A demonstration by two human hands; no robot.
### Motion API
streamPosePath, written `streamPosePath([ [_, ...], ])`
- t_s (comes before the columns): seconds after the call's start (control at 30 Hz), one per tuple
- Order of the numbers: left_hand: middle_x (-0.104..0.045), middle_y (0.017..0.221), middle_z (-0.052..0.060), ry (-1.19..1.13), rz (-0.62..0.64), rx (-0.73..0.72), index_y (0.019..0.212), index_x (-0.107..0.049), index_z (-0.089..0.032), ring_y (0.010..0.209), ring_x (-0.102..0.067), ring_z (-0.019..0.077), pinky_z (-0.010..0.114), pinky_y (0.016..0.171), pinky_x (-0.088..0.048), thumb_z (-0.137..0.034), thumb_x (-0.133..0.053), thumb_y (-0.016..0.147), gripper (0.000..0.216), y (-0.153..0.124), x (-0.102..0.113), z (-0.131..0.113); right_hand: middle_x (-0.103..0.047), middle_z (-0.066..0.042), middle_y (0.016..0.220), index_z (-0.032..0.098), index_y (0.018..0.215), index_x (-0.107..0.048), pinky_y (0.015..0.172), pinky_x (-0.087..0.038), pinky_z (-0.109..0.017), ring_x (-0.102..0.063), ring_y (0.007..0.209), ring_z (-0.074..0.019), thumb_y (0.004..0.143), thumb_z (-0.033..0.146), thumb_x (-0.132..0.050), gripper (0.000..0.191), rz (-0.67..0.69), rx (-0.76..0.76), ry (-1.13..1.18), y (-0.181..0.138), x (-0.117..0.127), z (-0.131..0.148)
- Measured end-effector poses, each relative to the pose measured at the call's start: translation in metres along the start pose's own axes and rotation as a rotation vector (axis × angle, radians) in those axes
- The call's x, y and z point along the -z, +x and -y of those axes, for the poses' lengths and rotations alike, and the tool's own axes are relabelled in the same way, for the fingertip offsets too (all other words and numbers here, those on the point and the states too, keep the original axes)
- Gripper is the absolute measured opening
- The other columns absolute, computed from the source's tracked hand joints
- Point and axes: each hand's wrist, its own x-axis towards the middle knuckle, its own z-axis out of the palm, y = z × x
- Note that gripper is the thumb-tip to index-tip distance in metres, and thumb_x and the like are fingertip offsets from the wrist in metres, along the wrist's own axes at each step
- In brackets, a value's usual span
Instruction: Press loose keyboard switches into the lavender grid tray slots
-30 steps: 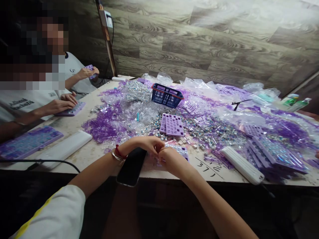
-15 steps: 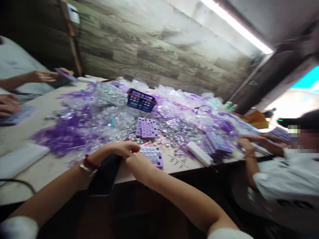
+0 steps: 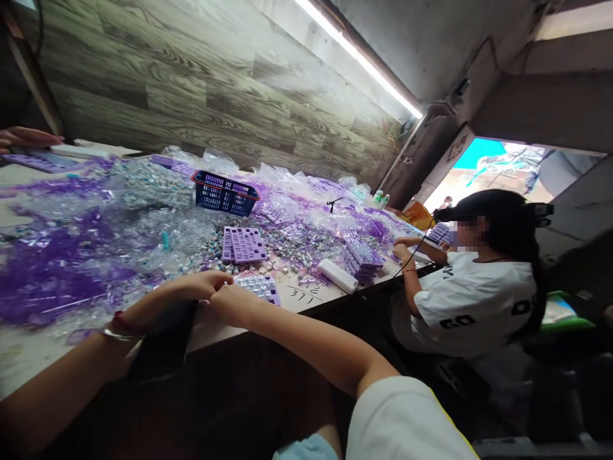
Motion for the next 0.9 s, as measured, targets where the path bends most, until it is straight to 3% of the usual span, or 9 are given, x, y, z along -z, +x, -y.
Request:
streamPosePath([
  [0.13, -0.063, 0.07, -0.001, -0.023, 0.039, 0.007, 0.085, -0.058, -0.014, 0.066, -0.06, 0.0187, 0.021, 0.053, -0.042, -0.023, -0.065, 0.048, 0.039, -0.001, 0.002, -0.001, -0.067, -0.003, 0.071, 0.012, 0.068, -0.069, 0.063, -0.041, -0.022, -0.058, 0.071, -0.0157, 0.073, 0.008, -0.061, 0.01, 0.025, -0.006, 0.095, -0.001, 0.005, -0.016],
  [0.23, -0.062, 0.064, -0.001, -0.075, 0.057, 0.042, 0.083, -0.058, -0.014, 0.06, -0.058, 0.0167, 0.021, 0.051, -0.041, -0.022, -0.063, 0.049, 0.036, -0.003, 0.001, -0.003, -0.069, 0.001, 0.073, 0.013, 0.073, -0.072, 0.065, -0.042, -0.019, -0.059, 0.071, -0.0126, 0.074, 0.009, -0.063, 0.01, 0.064, -0.034, 0.289, -0.005, 0.011, -0.03],
  [0.4, -0.059, 0.06, -0.001, -0.022, 0.045, 0.008, 0.075, -0.062, -0.012, 0.055, -0.053, 0.0131, 0.021, 0.05, -0.039, -0.019, -0.063, 0.05, 0.026, -0.003, -0.005, -0.004, -0.067, 0.002, 0.061, 0.012, 0.072, -0.072, 0.054, -0.043, -0.017, -0.062, 0.06, -0.013, 0.069, 0.013, -0.068, 0.005, 0.112, -0.184, 0.442, 0.006, 0.009, -0.042],
  [0.57, -0.058, 0.059, -0.001, -0.012, 0.063, 0.005, 0.076, -0.066, -0.012, 0.054, -0.053, 0.0131, 0.022, 0.05, -0.041, -0.02, -0.064, 0.053, 0.024, 0.001, -0.007, 0.002, -0.062, 0.0, 0.048, 0.013, 0.056, -0.061, 0.048, -0.05, -0.02, -0.064, 0.051, -0.0157, 0.068, 0.016, -0.067, 0.014, 0.241, -0.379, 0.579, 0.017, 0.0, -0.04],
  [0.77, -0.059, 0.059, 0.0, 0.052, 0.027, 0.014, 0.073, -0.065, -0.011, 0.055, -0.055, 0.0145, 0.023, 0.052, -0.043, -0.02, -0.066, 0.054, 0.022, -0.006, -0.007, -0.005, -0.066, -0.002, 0.052, 0.013, 0.061, -0.059, 0.056, -0.057, -0.021, -0.067, 0.056, -0.0147, 0.07, 0.011, -0.062, 0.01, 0.461, -0.495, 0.766, 0.007, 0.004, -0.032],
  [0.9, -0.058, 0.056, 0.001, 0.071, 0.021, 0.031, 0.069, -0.063, -0.011, 0.054, -0.055, 0.0156, 0.025, 0.052, -0.044, -0.021, -0.067, 0.054, 0.018, -0.009, -0.007, -0.01, -0.067, -0.004, 0.055, 0.011, 0.06, -0.06, 0.055, -0.057, -0.02, -0.066, 0.052, -0.0125, 0.076, 0.013, -0.057, 0.017, 0.523, -0.541, 0.857, 0.005, 0.012, -0.03],
])
